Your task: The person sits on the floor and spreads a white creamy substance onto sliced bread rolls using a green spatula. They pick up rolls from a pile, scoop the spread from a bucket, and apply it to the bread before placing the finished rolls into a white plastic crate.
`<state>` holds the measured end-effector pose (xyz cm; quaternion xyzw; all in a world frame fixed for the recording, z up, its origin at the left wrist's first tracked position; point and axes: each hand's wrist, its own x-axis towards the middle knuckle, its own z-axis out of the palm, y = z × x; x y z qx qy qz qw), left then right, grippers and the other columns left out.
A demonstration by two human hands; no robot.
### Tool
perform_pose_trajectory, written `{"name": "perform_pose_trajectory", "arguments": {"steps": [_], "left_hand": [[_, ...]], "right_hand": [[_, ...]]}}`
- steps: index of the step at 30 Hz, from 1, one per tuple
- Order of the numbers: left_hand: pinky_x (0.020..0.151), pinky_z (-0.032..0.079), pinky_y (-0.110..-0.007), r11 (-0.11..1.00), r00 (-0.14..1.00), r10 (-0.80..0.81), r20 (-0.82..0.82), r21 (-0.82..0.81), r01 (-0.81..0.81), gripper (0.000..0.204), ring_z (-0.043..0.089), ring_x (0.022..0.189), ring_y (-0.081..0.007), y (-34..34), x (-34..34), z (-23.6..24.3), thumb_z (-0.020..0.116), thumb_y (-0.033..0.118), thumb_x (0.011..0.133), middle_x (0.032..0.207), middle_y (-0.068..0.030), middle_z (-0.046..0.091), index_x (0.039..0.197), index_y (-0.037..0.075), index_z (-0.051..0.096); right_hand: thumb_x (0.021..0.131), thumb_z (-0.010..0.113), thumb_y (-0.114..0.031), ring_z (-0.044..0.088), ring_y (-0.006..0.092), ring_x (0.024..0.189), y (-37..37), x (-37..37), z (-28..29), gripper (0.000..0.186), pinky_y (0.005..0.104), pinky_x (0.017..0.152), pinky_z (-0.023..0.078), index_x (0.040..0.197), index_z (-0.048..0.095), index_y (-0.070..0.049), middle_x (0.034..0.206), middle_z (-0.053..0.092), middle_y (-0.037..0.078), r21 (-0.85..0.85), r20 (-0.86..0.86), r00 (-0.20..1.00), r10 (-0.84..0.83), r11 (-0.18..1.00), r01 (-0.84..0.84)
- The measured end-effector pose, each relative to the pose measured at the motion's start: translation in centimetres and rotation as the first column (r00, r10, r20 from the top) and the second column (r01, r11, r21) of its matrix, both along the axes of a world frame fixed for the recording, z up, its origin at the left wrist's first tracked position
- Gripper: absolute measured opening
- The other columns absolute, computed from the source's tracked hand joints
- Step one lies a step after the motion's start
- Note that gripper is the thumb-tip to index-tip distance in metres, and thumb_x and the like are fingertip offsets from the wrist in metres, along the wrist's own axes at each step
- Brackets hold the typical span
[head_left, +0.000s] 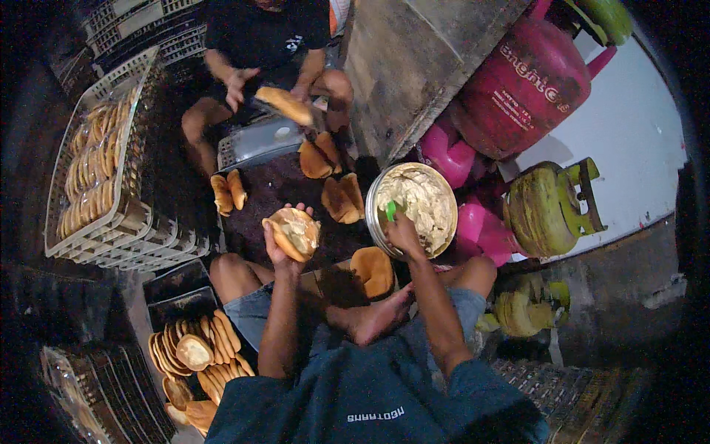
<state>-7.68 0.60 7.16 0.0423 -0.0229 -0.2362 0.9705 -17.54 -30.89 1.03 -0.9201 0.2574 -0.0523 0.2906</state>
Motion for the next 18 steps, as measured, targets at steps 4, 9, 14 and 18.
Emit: {"name": "perform_pose_trajectory", "arguments": {"steps": [4,9,14,18], "left_hand": [[0.09,0.054,-0.053,0.989,0.991,-0.131,-0.037,0.058,0.133,0.072,0.06,0.114,-0.0378,0.6,0.4,-1.5,0.039,0.064,0.096,0.121,-0.0221,0.061,0.127,0.0,0.052],[0.099,0.047,-0.057,0.913,0.921,-0.385,-0.054,0.121,0.389,0.082,0.061,0.114,-0.0396,0.1,-1.0,2.7,0.034,0.072,0.092,0.126,-0.0219,0.061,0.131,0.002,0.052],[0.097,0.049,-0.054,0.898,0.889,-0.438,-0.133,-0.109,0.426,0.068,0.062,0.111,-0.0372,0.0,-1.3,1.3,0.039,0.061,0.097,0.122,-0.021,0.063,0.128,0.002,0.055],[0.094,0.051,-0.053,0.934,0.93,-0.354,-0.101,0.014,0.357,0.065,0.065,0.105,-0.0356,0.4,-1.4,1.1,0.039,0.056,0.098,0.118,-0.0211,0.064,0.126,0.001,0.057]], "right_hand": [[0.094,0.052,-0.011,0.063,0.0162,0.059,0.0,-2.6,0.4,0.021,0.0319,0.05,0.05,0.112,0.059,-0.002,0.074,0.066,0.01,0.148,0.092,0.996,-0.005,0.989,-0.009],[0.09,0.06,-0.015,0.065,0.0307,0.077,5.4,-2.8,12.5,0.02,0.04,0.069,0.051,0.108,0.062,-0.005,0.087,0.068,0.017,0.159,0.146,0.954,0.261,0.946,-0.283],[0.089,0.066,-0.023,0.065,0.0376,0.088,9.7,0.6,20.4,0.027,0.0466,0.076,0.052,0.111,0.064,-0.008,0.097,0.068,0.02,-0.029,0.157,0.811,0.564,0.823,-0.567],[0.092,0.061,-0.029,0.065,0.0376,0.094,10.3,2.2,20.4,0.032,0.0468,0.076,0.052,0.121,0.06,-0.014,0.101,0.067,0.019,-0.11,-0.2,0.73,0.653,0.726,-0.679]]}}
